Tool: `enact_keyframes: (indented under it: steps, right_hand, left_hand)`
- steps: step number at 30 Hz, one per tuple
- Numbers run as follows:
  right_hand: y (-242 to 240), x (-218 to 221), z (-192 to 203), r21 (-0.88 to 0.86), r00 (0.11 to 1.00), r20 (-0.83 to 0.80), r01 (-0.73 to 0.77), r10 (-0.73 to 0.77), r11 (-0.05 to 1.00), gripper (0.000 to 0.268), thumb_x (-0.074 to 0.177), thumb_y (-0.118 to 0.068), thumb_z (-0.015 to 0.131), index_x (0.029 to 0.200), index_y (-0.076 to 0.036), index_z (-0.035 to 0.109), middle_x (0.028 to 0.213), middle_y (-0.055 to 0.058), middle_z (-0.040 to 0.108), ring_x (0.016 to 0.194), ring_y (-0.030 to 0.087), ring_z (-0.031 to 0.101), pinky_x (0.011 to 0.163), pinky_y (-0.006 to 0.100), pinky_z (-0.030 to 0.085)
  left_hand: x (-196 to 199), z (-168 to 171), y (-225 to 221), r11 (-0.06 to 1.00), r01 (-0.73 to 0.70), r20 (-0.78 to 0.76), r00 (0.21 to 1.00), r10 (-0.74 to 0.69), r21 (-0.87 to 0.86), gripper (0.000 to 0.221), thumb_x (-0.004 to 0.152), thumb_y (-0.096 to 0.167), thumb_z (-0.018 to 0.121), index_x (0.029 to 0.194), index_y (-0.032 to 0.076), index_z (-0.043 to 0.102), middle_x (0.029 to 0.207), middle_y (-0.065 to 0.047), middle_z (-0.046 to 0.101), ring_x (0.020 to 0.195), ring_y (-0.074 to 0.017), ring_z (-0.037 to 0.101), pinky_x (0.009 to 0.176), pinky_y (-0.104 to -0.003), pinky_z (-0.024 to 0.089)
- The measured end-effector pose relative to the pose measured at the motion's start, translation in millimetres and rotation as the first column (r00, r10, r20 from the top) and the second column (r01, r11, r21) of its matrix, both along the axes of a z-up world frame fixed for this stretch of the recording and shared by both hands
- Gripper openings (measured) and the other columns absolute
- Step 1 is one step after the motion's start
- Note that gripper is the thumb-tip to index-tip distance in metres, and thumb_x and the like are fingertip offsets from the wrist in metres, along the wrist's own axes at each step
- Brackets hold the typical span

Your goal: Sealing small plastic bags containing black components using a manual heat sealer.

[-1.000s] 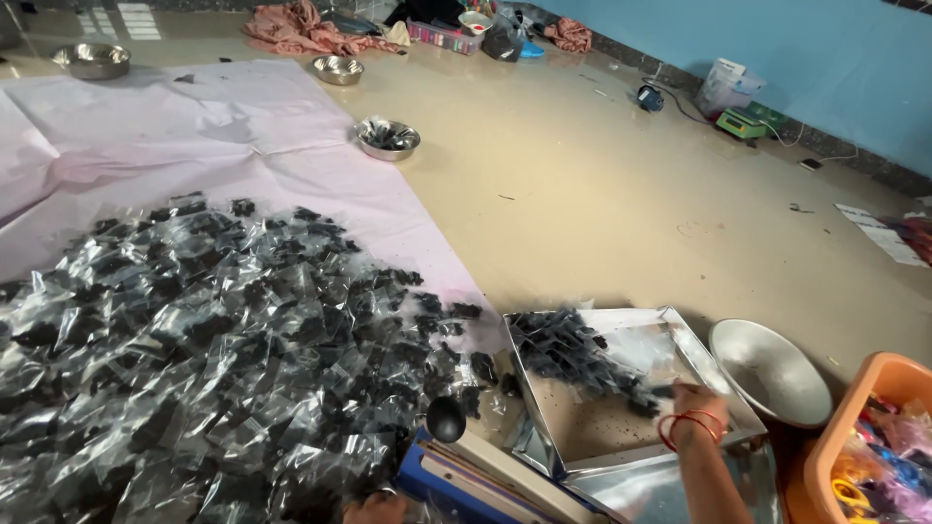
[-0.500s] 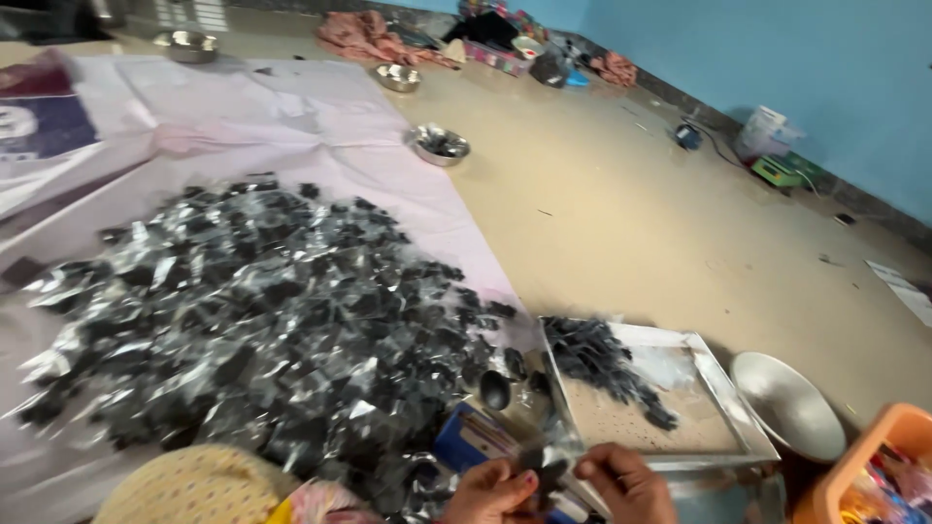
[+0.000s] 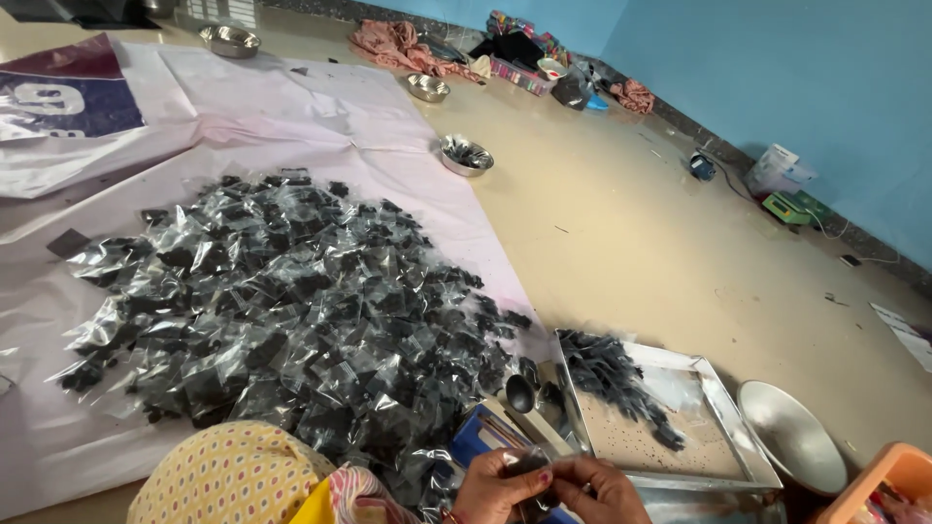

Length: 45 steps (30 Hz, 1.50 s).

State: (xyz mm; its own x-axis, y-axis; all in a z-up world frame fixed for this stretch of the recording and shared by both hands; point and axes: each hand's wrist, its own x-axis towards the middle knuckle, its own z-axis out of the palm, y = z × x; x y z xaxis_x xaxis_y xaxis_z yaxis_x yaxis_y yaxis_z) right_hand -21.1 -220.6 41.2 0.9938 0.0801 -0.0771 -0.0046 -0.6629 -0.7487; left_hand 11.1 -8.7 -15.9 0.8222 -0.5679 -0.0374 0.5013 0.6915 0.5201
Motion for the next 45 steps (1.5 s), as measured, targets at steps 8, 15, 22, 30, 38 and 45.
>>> enact_keyframes:
  steps: [8,15,22,30,38,45]
  right_hand:
    - [5,9,-1,0.362,0.974,-0.217,0.024,0.059,0.932,0.032,0.093,-0.004,0.064,0.124,-0.008,0.070,0.109,0.004,0.077,0.106,0.013,0.070,0.094,0.031,0.057]
    - [23,-4,28,0.220,0.987,-0.127,0.129,-0.103,0.967,0.027,0.089,-0.012,0.077,0.113,-0.002,0.069,0.099,0.014,0.078,0.095,0.019,0.071,0.084,0.033,0.053]
    - [29,-4,-48,0.384,0.849,-0.162,0.524,-0.503,0.760,0.040,0.081,-0.019,0.082,0.114,-0.008,0.063,0.083,0.005,0.070,0.071,0.012,0.063,0.062,0.029,0.050]
    - [36,5,-107,0.543,0.831,0.017,0.459,-0.556,0.703,0.018,0.087,-0.014,0.078,0.086,0.003,0.074,0.064,0.006,0.067,0.056,0.013,0.056,0.052,0.028,0.042]
    - [32,6,-168,0.275,0.747,0.056,0.627,-0.663,0.729,0.015,0.079,-0.008,0.083,0.088,0.002,0.077,0.076,0.015,0.079,0.070,0.020,0.075,0.070,0.032,0.059]
    - [28,5,-133,-0.074,0.714,0.286,0.681,-0.639,0.728,0.016,0.076,-0.019,0.083,0.089,-0.010,0.078,0.079,0.008,0.081,0.073,0.018,0.079,0.075,0.032,0.060]
  left_hand:
    - [7,-14,-3,0.997,-0.007,-0.039,0.999,0.010,0.074,0.026,0.083,-0.001,0.083,0.106,-0.009,0.075,0.087,-0.013,0.078,0.077,-0.0180,0.075,0.070,-0.030,0.061]
    - [3,19,13,0.998,-0.014,-0.042,0.999,0.017,0.055,0.022,0.084,-0.002,0.081,0.104,-0.010,0.075,0.087,-0.015,0.077,0.075,-0.0209,0.075,0.070,-0.032,0.061]
    - [6,3,3,0.993,-0.107,-0.289,0.951,0.114,0.041,0.023,0.081,-0.004,0.079,0.103,-0.007,0.073,0.089,-0.016,0.078,0.077,-0.0250,0.077,0.069,-0.040,0.065]
    - [15,-40,4,0.953,-0.184,-0.266,0.932,0.247,0.241,0.021,0.079,0.007,0.087,0.095,-0.004,0.080,0.083,-0.011,0.078,0.070,-0.0177,0.073,0.060,-0.031,0.057]
    - [14,-54,16,0.575,-0.141,-0.025,0.962,0.272,0.806,0.026,0.075,0.019,0.091,0.090,0.001,0.082,0.073,-0.007,0.077,0.061,-0.0150,0.068,0.055,-0.030,0.052]
    - [29,-70,-1,0.503,-0.197,0.047,0.954,0.295,0.842,0.029,0.072,0.023,0.093,0.089,0.001,0.083,0.072,-0.009,0.079,0.056,-0.0134,0.069,0.053,-0.028,0.052]
